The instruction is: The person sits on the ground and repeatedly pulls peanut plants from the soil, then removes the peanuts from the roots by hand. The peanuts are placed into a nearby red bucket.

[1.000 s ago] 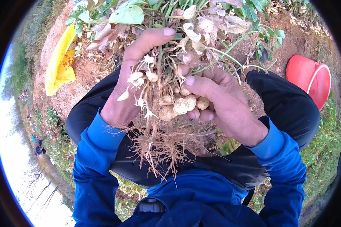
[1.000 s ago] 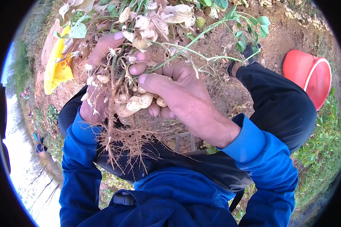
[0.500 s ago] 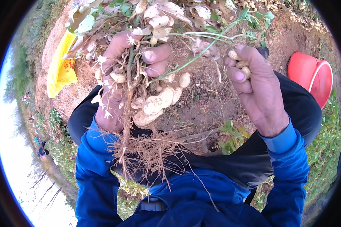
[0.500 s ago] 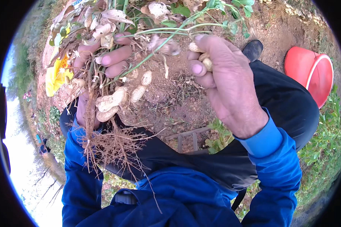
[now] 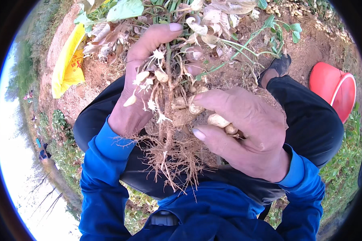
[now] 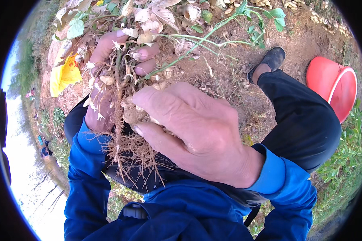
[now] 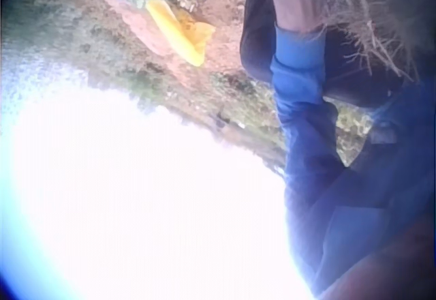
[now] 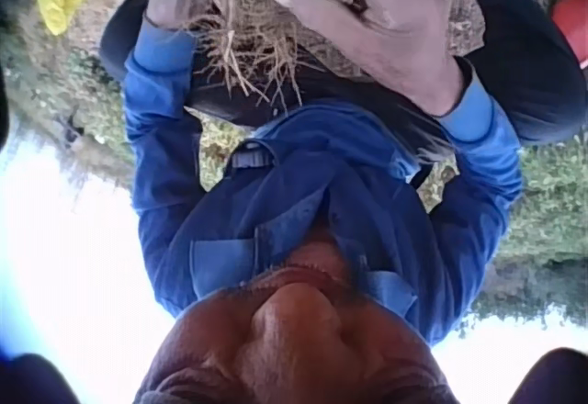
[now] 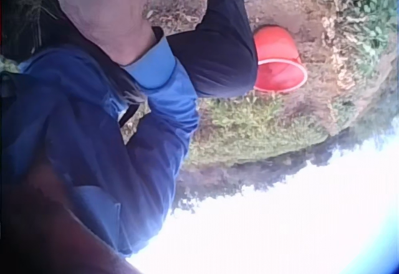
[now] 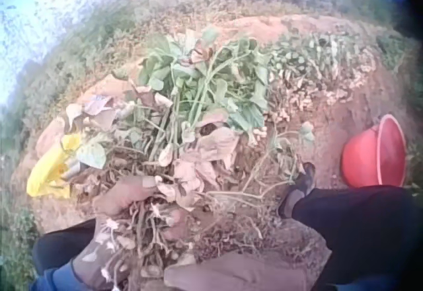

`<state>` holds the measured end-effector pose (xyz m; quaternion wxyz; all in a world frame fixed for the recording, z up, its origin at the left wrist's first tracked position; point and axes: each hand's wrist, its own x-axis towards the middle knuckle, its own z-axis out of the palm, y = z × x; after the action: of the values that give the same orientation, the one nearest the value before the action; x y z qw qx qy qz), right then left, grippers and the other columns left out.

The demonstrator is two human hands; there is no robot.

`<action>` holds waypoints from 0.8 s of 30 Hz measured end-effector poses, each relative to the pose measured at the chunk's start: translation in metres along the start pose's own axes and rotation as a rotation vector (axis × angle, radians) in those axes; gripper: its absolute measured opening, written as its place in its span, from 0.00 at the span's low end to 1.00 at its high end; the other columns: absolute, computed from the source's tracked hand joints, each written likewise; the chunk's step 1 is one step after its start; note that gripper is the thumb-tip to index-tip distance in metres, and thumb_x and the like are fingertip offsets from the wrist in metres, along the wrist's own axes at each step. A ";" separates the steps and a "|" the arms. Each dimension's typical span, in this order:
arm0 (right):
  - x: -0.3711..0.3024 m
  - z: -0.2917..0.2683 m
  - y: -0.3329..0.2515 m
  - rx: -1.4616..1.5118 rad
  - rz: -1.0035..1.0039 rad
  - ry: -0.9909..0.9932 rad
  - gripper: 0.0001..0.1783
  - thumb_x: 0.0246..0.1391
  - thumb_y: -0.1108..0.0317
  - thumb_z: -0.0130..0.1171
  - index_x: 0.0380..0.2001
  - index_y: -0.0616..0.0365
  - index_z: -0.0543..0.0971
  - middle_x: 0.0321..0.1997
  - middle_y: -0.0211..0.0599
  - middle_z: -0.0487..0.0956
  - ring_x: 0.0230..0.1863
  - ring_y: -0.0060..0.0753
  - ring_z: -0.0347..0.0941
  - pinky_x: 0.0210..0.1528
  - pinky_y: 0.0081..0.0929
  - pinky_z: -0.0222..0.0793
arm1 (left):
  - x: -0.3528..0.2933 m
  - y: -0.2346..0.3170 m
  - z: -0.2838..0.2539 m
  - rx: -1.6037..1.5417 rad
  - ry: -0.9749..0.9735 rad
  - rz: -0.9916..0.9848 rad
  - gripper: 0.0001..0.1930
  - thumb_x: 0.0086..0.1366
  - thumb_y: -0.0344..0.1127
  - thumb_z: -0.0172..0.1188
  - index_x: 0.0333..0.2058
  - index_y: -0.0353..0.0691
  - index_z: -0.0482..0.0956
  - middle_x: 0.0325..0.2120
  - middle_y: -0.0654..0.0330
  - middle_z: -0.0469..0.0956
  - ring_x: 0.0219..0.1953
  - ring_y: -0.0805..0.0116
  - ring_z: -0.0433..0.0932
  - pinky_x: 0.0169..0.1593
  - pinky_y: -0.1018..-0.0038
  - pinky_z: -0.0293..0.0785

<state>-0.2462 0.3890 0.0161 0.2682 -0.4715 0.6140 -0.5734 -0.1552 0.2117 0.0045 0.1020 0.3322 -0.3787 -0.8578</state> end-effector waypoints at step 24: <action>-0.010 -0.022 0.012 -0.666 0.254 -0.301 0.11 0.51 0.66 0.68 0.35 0.59 0.79 0.22 0.41 0.75 0.23 0.47 0.75 0.24 0.40 0.65 | -0.006 0.002 -0.039 -0.113 -0.170 -0.006 0.09 0.68 0.33 0.57 0.45 0.37 0.77 0.35 0.54 0.79 0.35 0.69 0.82 0.35 0.76 0.81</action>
<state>-0.2645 0.4069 0.0073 0.2566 -0.5318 0.7738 -0.2292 -0.1257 0.1898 -0.0108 0.0854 0.2532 -0.3360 -0.9031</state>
